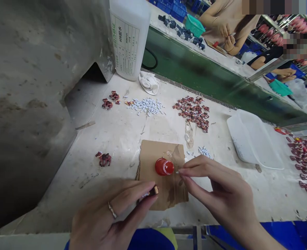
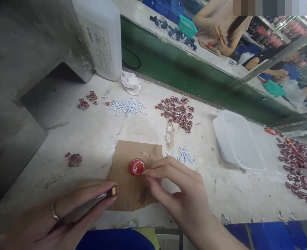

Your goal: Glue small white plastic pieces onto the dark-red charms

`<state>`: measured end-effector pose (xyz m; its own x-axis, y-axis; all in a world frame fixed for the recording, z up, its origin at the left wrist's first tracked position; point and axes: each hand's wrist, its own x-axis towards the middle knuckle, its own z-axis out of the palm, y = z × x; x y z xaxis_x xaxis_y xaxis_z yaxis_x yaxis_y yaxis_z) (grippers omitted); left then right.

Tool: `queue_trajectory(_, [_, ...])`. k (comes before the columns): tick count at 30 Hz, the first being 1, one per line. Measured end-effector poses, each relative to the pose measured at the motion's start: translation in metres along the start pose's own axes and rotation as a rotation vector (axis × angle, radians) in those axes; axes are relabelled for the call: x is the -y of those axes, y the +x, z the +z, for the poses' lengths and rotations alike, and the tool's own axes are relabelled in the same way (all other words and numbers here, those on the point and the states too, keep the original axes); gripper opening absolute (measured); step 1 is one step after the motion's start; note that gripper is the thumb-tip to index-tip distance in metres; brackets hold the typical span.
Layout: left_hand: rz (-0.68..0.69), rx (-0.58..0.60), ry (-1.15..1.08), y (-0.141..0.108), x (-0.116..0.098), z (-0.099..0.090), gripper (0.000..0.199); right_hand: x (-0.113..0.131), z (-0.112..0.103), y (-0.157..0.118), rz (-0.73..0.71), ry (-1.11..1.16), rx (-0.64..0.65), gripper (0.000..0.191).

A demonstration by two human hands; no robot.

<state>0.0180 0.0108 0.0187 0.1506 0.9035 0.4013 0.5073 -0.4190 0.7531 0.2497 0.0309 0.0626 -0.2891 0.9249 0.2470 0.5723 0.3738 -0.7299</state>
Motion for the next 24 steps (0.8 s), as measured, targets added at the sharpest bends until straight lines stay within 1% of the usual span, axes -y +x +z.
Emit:
queue_trajectory(2, [-0.044, 0.028, -0.046, 0.0, -0.005, 0.003, 0.017, 0.007, 0.003, -0.003, 0.009, 0.08, -0.017, 0.026])
queue_trajectory(4, [-0.065, 0.025, -0.1, 0.0, -0.009, 0.005, 0.017, 0.014, 0.008, -0.004, 0.017, 0.186, -0.016, 0.028])
queue_trajectory(7, [-0.085, 0.043, -0.157, -0.002, -0.011, 0.007, 0.018, 0.021, 0.016, -0.003, 0.019, 0.31, -0.016, 0.029])
queue_trajectory(9, [-0.104, 0.031, -0.179, -0.004, -0.01, 0.007, 0.019, 0.022, 0.02, -0.002, 0.028, 0.342, -0.02, 0.028])
queue_trajectory(11, [-0.093, 0.046, -0.186, -0.006, -0.01, 0.006, 0.02, 0.021, 0.022, -0.003, 0.038, 0.345, -0.019, 0.026])
queue_trajectory(14, [-0.09, 0.071, -0.2, -0.008, -0.01, 0.006, 0.02, 0.018, 0.023, -0.003, 0.048, 0.336, -0.006, 0.022])
queue_trajectory(16, [-0.104, 0.062, -0.208, -0.008, -0.01, 0.006, 0.02, 0.018, 0.022, -0.004, 0.034, 0.316, 0.002, 0.02])
queue_trajectory(18, [-0.082, 0.052, -0.192, -0.007, -0.009, 0.008, 0.019, 0.019, 0.021, -0.005, -0.019, 0.268, 0.02, 0.021])
queue_trajectory(21, [-0.063, 0.04, -0.178, -0.005, -0.01, 0.008, 0.021, 0.022, 0.016, -0.006, -0.124, 0.122, 0.072, 0.028])
queue_trajectory(24, [-0.119, 0.031, -0.213, -0.003, -0.011, 0.008, 0.027, 0.023, 0.01, -0.008, -0.201, -0.03, 0.098, 0.031])
